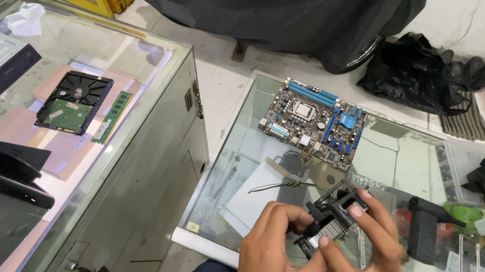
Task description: Inspecting and cleaning a CPU fan, followed by using a multimeter to test electrical components on a motherboard.
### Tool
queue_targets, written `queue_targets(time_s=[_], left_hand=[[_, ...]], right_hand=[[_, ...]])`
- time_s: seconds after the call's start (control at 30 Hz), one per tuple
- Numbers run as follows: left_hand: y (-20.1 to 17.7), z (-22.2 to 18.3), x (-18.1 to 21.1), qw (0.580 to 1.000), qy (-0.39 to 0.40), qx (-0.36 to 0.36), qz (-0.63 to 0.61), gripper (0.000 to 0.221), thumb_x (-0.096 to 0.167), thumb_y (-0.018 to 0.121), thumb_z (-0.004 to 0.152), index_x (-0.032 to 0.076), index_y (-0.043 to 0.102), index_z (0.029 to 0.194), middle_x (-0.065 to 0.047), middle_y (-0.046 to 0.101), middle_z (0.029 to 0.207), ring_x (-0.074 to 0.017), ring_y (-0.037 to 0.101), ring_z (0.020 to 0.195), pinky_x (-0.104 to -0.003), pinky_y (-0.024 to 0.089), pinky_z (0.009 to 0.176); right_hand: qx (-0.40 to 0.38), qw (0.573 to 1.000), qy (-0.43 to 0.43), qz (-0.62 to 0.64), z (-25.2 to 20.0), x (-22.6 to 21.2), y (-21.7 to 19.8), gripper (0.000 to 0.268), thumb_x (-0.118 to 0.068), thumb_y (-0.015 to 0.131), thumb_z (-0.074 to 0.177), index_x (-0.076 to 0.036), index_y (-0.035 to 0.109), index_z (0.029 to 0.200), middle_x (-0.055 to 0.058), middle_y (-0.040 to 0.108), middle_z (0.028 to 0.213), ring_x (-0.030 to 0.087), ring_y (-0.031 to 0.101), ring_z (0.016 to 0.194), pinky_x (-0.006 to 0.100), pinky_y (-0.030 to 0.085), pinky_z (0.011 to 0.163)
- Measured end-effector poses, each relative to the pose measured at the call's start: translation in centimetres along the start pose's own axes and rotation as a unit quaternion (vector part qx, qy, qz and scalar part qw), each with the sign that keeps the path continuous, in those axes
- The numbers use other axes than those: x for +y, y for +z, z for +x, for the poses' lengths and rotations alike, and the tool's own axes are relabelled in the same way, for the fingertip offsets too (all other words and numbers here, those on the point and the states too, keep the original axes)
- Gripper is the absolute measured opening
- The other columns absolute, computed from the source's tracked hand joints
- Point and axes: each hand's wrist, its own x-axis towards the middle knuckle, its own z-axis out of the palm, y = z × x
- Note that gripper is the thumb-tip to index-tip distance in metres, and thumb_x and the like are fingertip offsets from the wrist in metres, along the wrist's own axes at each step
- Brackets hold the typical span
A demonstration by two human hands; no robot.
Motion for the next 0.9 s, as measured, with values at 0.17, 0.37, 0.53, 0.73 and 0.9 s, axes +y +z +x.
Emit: queue_targets(time_s=[0.17,0.37,0.53,0.73,0.9], left_hand=[[0.3,-0.3,-0.1,1.0,0.019,-0.001,-0.001,0.025,0.015,0.07,0.079,0.01,0.06,0.102,-0.004,0.062,0.096,-0.0203,0.065,0.086,-0.033,0.053,0.077],[0.2,-0.4,0.5,0.998,0.06,0.026,0.023,0.022,0.011,0.072,0.082,0.008,0.062,0.102,-0.006,0.064,0.096,-0.021,0.066,0.085,-0.034,0.054,0.075],[-0.5,0.1,0.6,0.996,0.08,0.033,0.037,0.023,0.021,0.075,0.086,0.01,0.065,0.104,-0.004,0.064,0.095,-0.0198,0.066,0.084,-0.033,0.054,0.076],[-2.2,1.9,0.5,0.998,0.057,-0.009,-0.031,0.065,0.061,0.069,0.082,0.013,0.062,0.125,-0.005,0.061,0.121,-0.0219,0.064,0.115,-0.035,0.052,0.086],[-2.4,3.6,-1.8,0.962,-0.005,-0.231,-0.147,0.097,0.047,0.077,0.077,0.01,0.034,0.156,-0.011,0.043,0.162,-0.0304,0.051,0.145,-0.048,0.048,0.11]], right_hand=[[0.01,1.0,0.009,0.009,-0.2,-0.1,0.3,0.018,-0.021,0.064,0.099,-0.014,0.059,0.115,0.025,0.04,0.136,0.063,0.054,0.128,0.07,0.055,0.113],[0.032,0.998,0.021,0.048,0.5,-0.4,0.6,0.026,-0.02,0.062,0.101,-0.014,0.053,0.125,0.025,0.04,0.137,0.046,0.054,0.132,0.072,0.054,0.118],[0.025,0.995,0.043,0.088,0.0,-0.3,0.8,0.05,-0.015,0.07,0.097,-0.016,0.043,0.139,0.026,0.041,0.149,0.061,0.048,0.144,0.074,0.047,0.125],[0.144,0.854,0.323,0.381,-2.5,-0.2,2.4,0.09,-0.03,0.086,0.074,-0.015,0.033,0.146,0.014,0.04,0.158,0.031,0.049,0.148,0.044,0.047,0.119],[0.113,0.768,0.493,0.394,-1.7,0.8,1.6,0.088,-0.045,0.081,0.066,-0.015,0.045,0.14,0.007,0.053,0.139,0.022,0.051,0.134,0.042,0.049,0.103]])
